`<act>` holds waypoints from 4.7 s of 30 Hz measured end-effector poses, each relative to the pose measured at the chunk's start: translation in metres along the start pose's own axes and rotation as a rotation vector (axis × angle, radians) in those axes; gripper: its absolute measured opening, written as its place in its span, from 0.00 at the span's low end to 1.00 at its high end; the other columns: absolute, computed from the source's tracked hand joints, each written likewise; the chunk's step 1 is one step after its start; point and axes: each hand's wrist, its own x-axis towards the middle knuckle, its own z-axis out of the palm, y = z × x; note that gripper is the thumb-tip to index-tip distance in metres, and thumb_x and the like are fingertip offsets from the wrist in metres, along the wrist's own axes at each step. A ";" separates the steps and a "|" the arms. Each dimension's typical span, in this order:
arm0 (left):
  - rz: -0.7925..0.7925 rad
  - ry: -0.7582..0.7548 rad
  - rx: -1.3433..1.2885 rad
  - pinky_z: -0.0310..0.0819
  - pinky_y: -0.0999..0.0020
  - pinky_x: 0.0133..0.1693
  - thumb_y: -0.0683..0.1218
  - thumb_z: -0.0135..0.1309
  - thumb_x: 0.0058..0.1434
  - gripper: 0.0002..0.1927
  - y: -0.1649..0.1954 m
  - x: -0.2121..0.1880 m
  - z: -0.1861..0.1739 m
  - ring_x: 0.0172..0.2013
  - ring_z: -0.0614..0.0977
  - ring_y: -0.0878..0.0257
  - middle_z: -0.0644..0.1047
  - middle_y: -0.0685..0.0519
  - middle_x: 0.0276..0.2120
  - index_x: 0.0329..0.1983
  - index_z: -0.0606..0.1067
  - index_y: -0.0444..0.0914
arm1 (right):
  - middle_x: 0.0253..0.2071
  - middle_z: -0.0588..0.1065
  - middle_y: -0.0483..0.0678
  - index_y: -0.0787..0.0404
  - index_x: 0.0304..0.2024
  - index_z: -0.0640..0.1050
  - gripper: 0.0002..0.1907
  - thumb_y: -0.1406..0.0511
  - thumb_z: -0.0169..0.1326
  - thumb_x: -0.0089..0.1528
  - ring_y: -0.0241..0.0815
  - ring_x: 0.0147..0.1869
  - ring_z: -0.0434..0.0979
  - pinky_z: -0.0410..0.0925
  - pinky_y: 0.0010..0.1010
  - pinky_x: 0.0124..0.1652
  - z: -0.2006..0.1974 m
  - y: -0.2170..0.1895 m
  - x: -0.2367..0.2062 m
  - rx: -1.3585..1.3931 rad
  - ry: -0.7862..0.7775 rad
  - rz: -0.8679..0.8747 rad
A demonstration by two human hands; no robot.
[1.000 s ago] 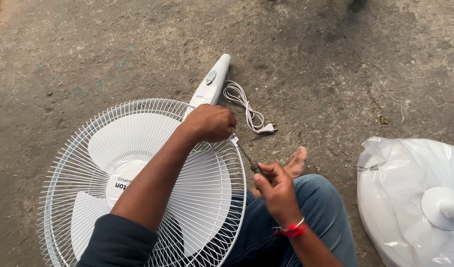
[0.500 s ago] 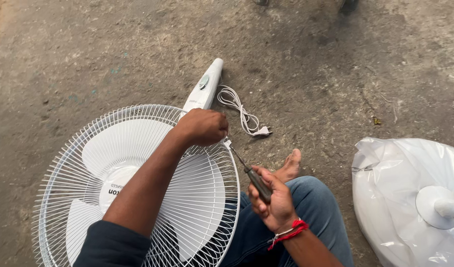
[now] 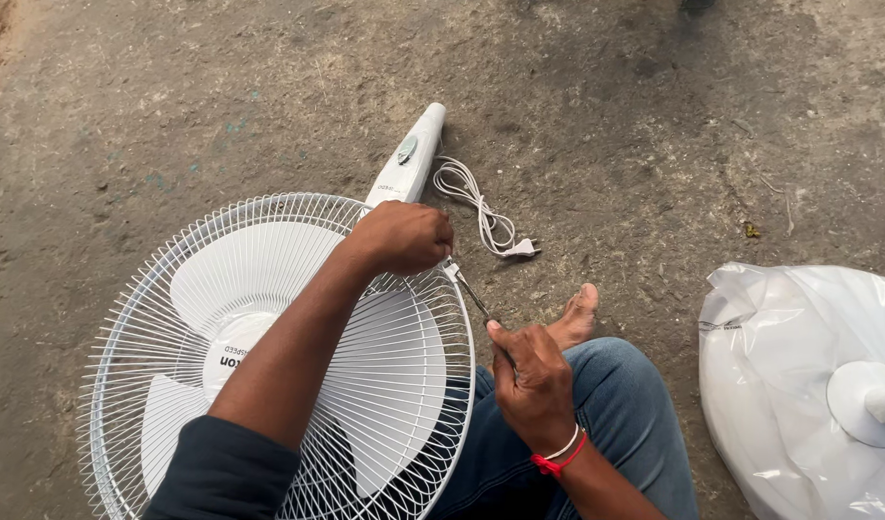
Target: The person assembles a white pedestal fan on the ground. They use a screwdriver to tighten screws on the front grill and then attach the fan blades to the motor hub, securing them with a nut.
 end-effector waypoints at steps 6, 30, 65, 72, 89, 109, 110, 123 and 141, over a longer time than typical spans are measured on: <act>0.000 0.012 0.016 0.77 0.56 0.42 0.48 0.46 0.64 0.13 0.003 -0.002 -0.001 0.35 0.83 0.58 0.83 0.53 0.33 0.35 0.83 0.44 | 0.32 0.77 0.52 0.64 0.56 0.72 0.18 0.65 0.48 0.66 0.31 0.20 0.68 0.60 0.20 0.18 0.003 0.023 0.000 1.057 -0.139 0.961; -0.006 0.019 0.007 0.77 0.56 0.43 0.46 0.48 0.61 0.11 0.002 -0.007 -0.010 0.35 0.83 0.59 0.82 0.53 0.32 0.33 0.82 0.44 | 0.25 0.78 0.53 0.61 0.49 0.72 0.16 0.62 0.46 0.61 0.33 0.13 0.69 0.61 0.19 0.09 0.008 0.027 0.016 1.310 -0.186 1.048; -0.014 -0.079 0.011 0.77 0.56 0.42 0.62 0.51 0.64 0.19 -0.002 -0.011 -0.029 0.37 0.85 0.58 0.84 0.53 0.33 0.38 0.83 0.47 | 0.38 0.77 0.47 0.61 0.49 0.76 0.17 0.70 0.64 0.58 0.31 0.38 0.78 0.69 0.19 0.37 0.011 0.001 0.019 0.158 -0.082 0.284; 0.041 -0.035 -0.008 0.76 0.55 0.44 0.54 0.52 0.59 0.13 -0.012 -0.008 -0.031 0.38 0.83 0.56 0.83 0.51 0.34 0.35 0.84 0.46 | 0.25 0.74 0.52 0.64 0.59 0.67 0.24 0.61 0.44 0.62 0.34 0.17 0.67 0.58 0.22 0.14 0.015 0.018 0.037 0.940 -0.398 1.139; -0.019 -0.018 -0.005 0.77 0.54 0.45 0.47 0.48 0.60 0.12 -0.015 -0.003 -0.027 0.39 0.84 0.55 0.84 0.51 0.35 0.35 0.83 0.46 | 0.31 0.77 0.50 0.64 0.55 0.71 0.19 0.67 0.57 0.62 0.32 0.25 0.70 0.62 0.20 0.25 0.013 0.005 0.031 0.600 -0.245 0.679; 0.021 -0.056 -0.042 0.74 0.57 0.43 0.55 0.56 0.57 0.11 -0.007 -0.016 -0.039 0.38 0.83 0.61 0.84 0.56 0.34 0.39 0.84 0.50 | 0.24 0.75 0.49 0.65 0.56 0.71 0.21 0.61 0.39 0.66 0.33 0.18 0.68 0.59 0.20 0.16 0.008 0.013 0.039 1.090 -0.341 1.078; -0.001 -0.076 -0.038 0.74 0.57 0.44 0.53 0.54 0.58 0.11 -0.007 -0.015 -0.039 0.38 0.84 0.61 0.84 0.55 0.34 0.39 0.84 0.49 | 0.23 0.74 0.50 0.68 0.55 0.72 0.23 0.59 0.37 0.67 0.33 0.17 0.67 0.58 0.20 0.15 0.006 0.018 0.039 1.164 -0.367 1.102; -0.099 -0.045 -0.101 0.78 0.55 0.44 0.45 0.49 0.60 0.12 -0.013 -0.008 -0.031 0.36 0.85 0.57 0.84 0.50 0.33 0.36 0.84 0.45 | 0.40 0.78 0.47 0.68 0.48 0.77 0.14 0.69 0.60 0.61 0.28 0.41 0.76 0.70 0.17 0.42 0.013 0.012 0.021 0.622 -0.139 0.562; -0.082 -0.025 -0.067 0.78 0.56 0.43 0.45 0.50 0.59 0.11 -0.010 -0.010 -0.029 0.35 0.85 0.57 0.83 0.51 0.32 0.35 0.84 0.45 | 0.38 0.79 0.43 0.67 0.50 0.76 0.14 0.67 0.58 0.64 0.25 0.41 0.77 0.70 0.15 0.42 0.015 0.011 0.018 0.593 -0.176 0.594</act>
